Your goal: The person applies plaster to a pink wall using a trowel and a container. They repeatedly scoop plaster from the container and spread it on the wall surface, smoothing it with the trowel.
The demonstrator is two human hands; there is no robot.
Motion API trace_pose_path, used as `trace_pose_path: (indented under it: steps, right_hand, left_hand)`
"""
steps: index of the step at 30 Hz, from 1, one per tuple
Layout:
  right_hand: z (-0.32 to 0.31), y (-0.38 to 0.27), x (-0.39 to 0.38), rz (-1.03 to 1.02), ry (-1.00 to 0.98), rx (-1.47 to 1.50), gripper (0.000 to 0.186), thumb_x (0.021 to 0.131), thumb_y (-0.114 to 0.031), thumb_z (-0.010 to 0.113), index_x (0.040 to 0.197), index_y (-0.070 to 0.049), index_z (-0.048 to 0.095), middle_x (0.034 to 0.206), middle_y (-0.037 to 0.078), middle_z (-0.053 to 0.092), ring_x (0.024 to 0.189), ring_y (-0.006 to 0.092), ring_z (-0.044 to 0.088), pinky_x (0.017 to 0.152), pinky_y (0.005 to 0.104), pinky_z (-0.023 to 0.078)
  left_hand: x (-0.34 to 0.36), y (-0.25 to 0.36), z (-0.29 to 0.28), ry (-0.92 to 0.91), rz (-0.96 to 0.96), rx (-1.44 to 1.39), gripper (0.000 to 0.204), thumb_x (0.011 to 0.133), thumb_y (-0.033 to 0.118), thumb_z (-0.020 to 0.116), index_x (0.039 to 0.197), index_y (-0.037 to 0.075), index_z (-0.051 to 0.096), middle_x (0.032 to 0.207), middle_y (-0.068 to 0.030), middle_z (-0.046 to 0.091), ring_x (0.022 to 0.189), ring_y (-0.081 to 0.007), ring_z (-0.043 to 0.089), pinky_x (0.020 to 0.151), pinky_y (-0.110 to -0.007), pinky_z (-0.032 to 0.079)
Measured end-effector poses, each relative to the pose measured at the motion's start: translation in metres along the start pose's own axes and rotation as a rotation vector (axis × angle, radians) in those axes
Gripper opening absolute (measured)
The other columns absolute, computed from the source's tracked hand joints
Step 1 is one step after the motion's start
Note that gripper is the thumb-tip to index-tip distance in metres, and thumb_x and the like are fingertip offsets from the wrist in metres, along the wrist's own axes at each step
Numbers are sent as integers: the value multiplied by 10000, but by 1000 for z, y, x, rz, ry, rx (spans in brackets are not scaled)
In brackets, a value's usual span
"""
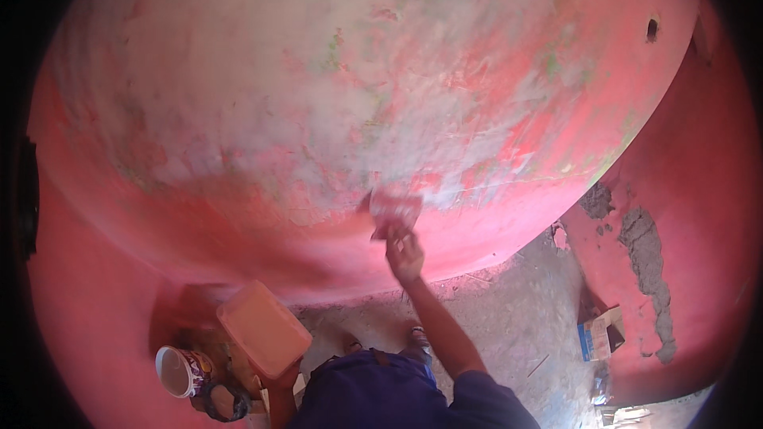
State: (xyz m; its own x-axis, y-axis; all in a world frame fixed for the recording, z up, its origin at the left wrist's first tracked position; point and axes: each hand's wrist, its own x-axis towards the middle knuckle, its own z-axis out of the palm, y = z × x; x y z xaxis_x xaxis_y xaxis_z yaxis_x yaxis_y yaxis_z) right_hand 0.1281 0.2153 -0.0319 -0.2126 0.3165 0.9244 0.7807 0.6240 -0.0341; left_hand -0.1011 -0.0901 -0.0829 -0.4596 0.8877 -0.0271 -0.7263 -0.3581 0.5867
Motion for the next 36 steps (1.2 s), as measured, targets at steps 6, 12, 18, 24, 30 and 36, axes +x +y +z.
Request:
trace_pose_path:
  steps: [6, 12, 18, 24, 30, 36]
  right_hand:
    - [-12, -35, -112, 271, -313, 101, 161, 691, 19, 618, 830, -59, 600, 801, 77, 597, 781, 260, 609, 555, 323, 510]
    - [-37, -25, -79, 1599, -80, 745, 182, 768, -29, 623, 937, -62, 567, 848, -4, 576, 789, 156, 571, 680, 303, 480]
    - [-74, -25, -38, 2066, -78, 1279, 186, 821, -177, 626, 991, -123, 574, 829, -43, 506, 745, 83, 432, 599, 238, 318]
    - [-83, -25, -78, 1911, -54, 1741, 80, 861, -166, 602, 914, -122, 562, 692, -33, 494, 596, 99, 440, 536, 239, 347]
    - [-104, -52, -15, 2081, 73, 1542, 122, 850, -124, 586, 943, -48, 564, 835, 67, 598, 757, 169, 568, 716, 267, 480]
    - [-91, -36, -50, 1861, 142, 1844, 242, 756, -54, 574, 992, -5, 554, 889, 112, 615, 827, 189, 575, 768, 293, 470]
  left_hand:
    - [-7, -7, -31, 60, 169, 693, 600, 887, 369, 491, 1375, 134, 234, 1348, -88, 376, 1204, -262, 415, 911, -455, 442]
    - [-15, -9, -16, 0, 55, -26, 617, 893, 322, 513, 1387, 137, 192, 1379, -88, 327, 1224, -266, 393, 949, -466, 419]
    - [-3, -16, -8, 32, -47, -51, 661, 834, 614, 414, 1343, 198, 345, 1316, -51, 427, 1178, -314, 438, 880, -536, 424]
    - [6, -12, 33, 112, -73, -210, 647, 855, 523, 465, 1362, 163, 287, 1323, -74, 407, 1214, -307, 408, 923, -516, 415]
    - [4, -6, 68, -59, 255, 546, 857, 706, 239, 752, 1373, 112, 228, 1341, -114, 366, 1223, -281, 399, 947, -475, 416]
    - [3, -13, 49, 175, 44, 329, 1019, 556, 145, 853, 1361, 83, 230, 1315, -117, 385, 1207, -281, 419, 936, -454, 435]
